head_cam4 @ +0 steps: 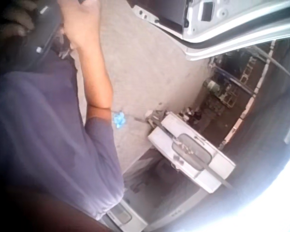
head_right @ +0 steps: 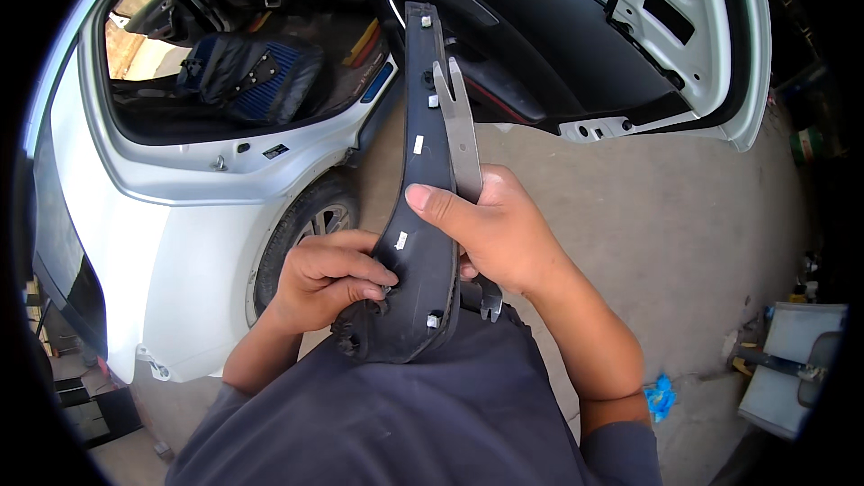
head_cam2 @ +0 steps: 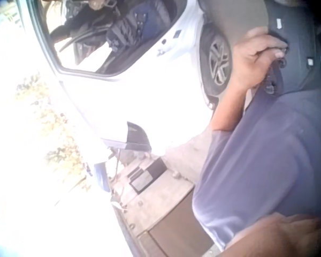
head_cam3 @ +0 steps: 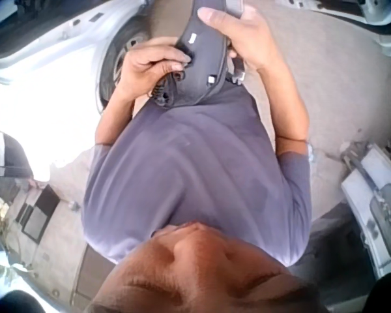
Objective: The person removes a car door panel, detaches the interior door handle trim, and reattaches it using a screwdriver. They then reposition the door panel and handle trim, working on the door's interior components.
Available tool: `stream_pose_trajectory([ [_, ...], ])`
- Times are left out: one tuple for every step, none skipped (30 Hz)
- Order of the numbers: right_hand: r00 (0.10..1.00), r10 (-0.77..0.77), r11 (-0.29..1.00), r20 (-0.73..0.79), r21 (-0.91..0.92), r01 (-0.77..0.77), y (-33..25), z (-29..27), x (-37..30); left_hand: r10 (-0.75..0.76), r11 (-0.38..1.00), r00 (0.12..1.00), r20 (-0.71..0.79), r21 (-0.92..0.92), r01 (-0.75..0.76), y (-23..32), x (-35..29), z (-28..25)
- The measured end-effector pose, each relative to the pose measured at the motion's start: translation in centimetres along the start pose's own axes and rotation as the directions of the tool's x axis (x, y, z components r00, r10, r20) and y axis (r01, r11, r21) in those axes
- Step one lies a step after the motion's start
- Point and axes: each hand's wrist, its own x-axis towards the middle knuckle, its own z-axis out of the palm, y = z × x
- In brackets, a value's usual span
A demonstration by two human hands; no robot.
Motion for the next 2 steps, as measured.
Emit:
stream_pose_trajectory([
  [1.000,-0.007,0.999,0.016,-0.033,0.008,-0.50,0.51,-0.06,0.006,1.000,1.000,-0.001,-0.006,-0.006,-0.10,-0.26,-0.27],
  [0.999,-0.014,0.998,0.032,-0.065,0.016,-1.21,1.13,-0.22,-0.001,1.000,1.000,-0.001,0.000,0.001,-0.04,-0.43,-0.44],
])
